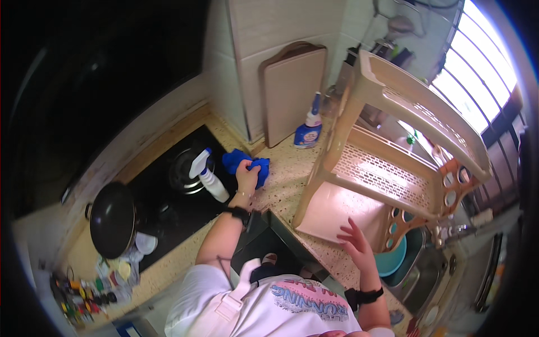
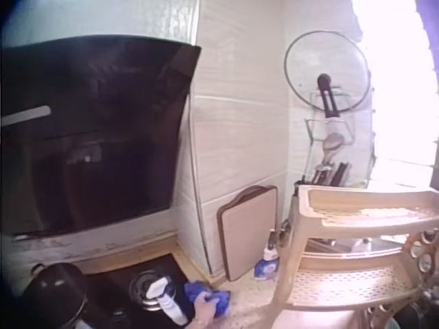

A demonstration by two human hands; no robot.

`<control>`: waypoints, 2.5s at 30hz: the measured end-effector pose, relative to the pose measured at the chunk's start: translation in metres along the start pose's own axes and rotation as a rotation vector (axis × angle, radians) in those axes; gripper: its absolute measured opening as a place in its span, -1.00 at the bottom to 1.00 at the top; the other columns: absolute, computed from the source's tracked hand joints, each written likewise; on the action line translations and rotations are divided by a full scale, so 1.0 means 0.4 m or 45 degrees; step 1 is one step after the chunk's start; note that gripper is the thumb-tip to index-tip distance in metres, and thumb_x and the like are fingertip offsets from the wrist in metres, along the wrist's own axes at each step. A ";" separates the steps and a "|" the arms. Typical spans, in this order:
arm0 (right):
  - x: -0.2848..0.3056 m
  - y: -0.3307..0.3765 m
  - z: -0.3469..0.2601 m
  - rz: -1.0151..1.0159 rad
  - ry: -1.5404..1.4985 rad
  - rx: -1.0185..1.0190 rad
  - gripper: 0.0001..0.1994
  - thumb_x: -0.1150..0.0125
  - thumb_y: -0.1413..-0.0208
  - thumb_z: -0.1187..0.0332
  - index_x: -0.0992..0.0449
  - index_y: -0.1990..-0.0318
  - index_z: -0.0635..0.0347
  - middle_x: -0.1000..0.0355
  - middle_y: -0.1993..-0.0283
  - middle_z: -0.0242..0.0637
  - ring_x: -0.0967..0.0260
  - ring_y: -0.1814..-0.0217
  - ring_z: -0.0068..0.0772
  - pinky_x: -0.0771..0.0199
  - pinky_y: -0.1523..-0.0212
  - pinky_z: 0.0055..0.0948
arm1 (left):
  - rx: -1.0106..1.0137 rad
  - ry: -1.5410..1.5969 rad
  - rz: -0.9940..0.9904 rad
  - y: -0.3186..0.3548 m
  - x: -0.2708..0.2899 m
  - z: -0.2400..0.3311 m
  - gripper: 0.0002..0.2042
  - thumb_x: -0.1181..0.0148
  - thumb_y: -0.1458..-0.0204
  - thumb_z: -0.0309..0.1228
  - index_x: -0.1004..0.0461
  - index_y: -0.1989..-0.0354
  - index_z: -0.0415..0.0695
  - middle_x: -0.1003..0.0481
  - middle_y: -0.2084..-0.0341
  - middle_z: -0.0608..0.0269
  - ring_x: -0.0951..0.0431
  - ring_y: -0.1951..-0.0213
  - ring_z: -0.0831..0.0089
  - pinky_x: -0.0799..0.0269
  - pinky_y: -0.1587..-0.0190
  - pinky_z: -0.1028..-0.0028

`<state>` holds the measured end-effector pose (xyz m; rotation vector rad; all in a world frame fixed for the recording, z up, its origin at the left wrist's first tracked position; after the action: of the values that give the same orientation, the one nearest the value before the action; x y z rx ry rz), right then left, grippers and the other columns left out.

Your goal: The person washes a cloth in a sink, wipes a wall and cabinet, assembles a plastic rack by hand, and then wipes the rack with a cloth.

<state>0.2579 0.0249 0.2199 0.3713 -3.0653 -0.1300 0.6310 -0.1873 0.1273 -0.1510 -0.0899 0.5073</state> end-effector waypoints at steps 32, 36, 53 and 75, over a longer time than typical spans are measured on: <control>0.225 -0.240 -0.412 0.238 1.742 0.387 -0.64 -0.14 -0.03 0.25 -0.46 0.01 0.16 -0.43 -0.02 -0.21 -0.31 0.03 -0.14 -0.29 -0.04 -0.28 | -0.783 0.118 -0.746 0.090 -0.368 0.802 -0.74 -0.11 0.07 -0.52 -0.32 0.17 -0.19 -0.41 0.30 0.10 -0.43 0.18 0.20 -0.33 0.11 0.30; 0.463 -0.113 -0.379 0.528 1.928 -0.014 -0.48 -0.05 -0.04 0.15 -0.32 -0.09 0.33 -0.33 -0.10 -0.03 -0.23 0.01 0.07 -0.21 -0.10 -0.18 | -0.601 0.442 -1.059 0.126 -0.428 0.797 -0.67 0.00 0.20 -0.66 -0.30 0.18 -0.16 -0.37 0.28 0.27 -0.34 0.04 0.44 -0.23 -0.06 0.39; 0.423 -0.231 -0.323 0.282 1.914 -0.015 -0.50 0.09 -0.19 0.04 -0.27 -0.18 0.14 -0.22 -0.24 -0.13 -0.10 -0.24 0.05 -0.09 -0.25 -0.14 | -0.323 0.821 -1.107 0.125 -0.436 0.780 -0.71 0.00 0.25 -0.66 -0.32 0.26 -0.18 -0.28 0.51 0.38 -0.30 0.46 0.60 -0.29 0.39 0.59; 0.089 -0.192 -0.867 0.675 2.309 0.678 -0.49 -0.37 0.20 0.15 -0.35 0.14 0.27 -0.36 0.08 -0.04 -0.35 0.08 -0.02 -0.33 0.03 -0.16 | -0.682 0.490 -1.041 0.135 -0.451 0.770 -0.62 0.01 0.22 -0.63 -0.28 0.11 -0.19 -0.26 0.48 0.38 -0.29 0.40 0.62 -0.28 0.32 0.60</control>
<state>0.2626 -0.0849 0.5598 -0.2568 -1.2376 0.6499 0.4102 -0.1917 0.4130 -0.6977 0.0936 -0.3788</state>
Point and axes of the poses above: each hand's wrist, its own y-axis away from the middle knuckle, its own x-axis out of the back of the hand, z = x × y, the point moved 9 cm from there along -y, towards the middle knuckle
